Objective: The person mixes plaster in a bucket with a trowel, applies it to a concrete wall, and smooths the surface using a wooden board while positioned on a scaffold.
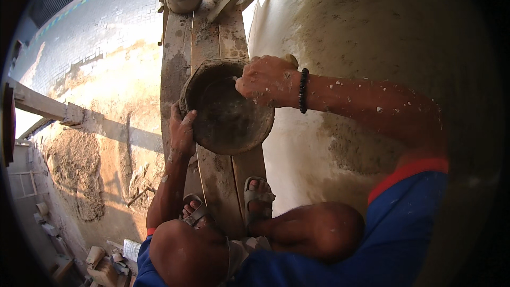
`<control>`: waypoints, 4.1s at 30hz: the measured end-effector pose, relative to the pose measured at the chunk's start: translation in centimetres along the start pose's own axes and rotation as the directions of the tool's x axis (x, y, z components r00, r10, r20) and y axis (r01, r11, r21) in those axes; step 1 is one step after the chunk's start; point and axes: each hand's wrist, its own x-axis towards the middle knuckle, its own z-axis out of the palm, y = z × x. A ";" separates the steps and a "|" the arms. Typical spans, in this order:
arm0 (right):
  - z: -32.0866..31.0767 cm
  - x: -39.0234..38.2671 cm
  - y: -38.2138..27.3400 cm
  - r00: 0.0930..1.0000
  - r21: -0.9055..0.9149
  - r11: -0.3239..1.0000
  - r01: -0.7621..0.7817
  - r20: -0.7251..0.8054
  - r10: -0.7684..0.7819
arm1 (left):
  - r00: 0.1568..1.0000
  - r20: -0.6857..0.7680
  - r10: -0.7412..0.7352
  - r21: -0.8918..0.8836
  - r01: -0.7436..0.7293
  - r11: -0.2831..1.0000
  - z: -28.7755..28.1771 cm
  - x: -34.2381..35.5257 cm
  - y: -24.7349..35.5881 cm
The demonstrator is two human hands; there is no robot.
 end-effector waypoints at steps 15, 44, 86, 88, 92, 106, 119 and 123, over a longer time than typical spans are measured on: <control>12.5 -0.4 -0.3 0.798 0.113 0.856 0.505 0.316 -0.513 | 0.955 -0.196 0.224 0.370 -0.139 0.919 2.3 -5.1 -3.9; 7.8 -1.0 -6.4 0.692 0.660 -0.323 -0.678 0.721 0.021 | 0.971 -0.173 0.164 0.256 -0.117 0.960 0.7 -5.4 -3.3; 5.7 3.1 -0.8 0.582 0.359 0.794 -0.491 0.813 -0.009 | 0.965 -0.142 0.220 0.247 -0.181 0.952 1.0 -4.2 -3.9; 5.9 2.0 -1.1 0.516 0.442 0.582 -0.683 0.856 -0.045 | 0.964 -0.155 0.215 0.190 -0.184 0.964 1.1 -4.4 -3.7; 7.2 -0.1 -1.7 0.486 0.485 0.392 -0.781 0.868 -0.104 | 0.959 -0.147 0.244 0.185 -0.216 0.959 0.9 -4.1 -4.1; 8.1 -0.4 -5.9 0.667 0.629 -0.325 -0.707 0.745 -0.011 | 0.959 -0.204 0.195 0.166 -0.162 0.973 -0.2 -4.5 -4.1; 8.8 2.5 -4.1 0.962 0.223 0.941 -0.254 0.162 0.221 | 0.989 0.146 -0.013 0.263 -0.026 0.964 -3.3 4.0 1.7; 8.0 3.6 -6.1 0.994 0.227 0.968 -0.103 0.062 0.092 | 0.942 0.246 -0.227 0.362 0.128 0.923 -4.9 8.0 4.3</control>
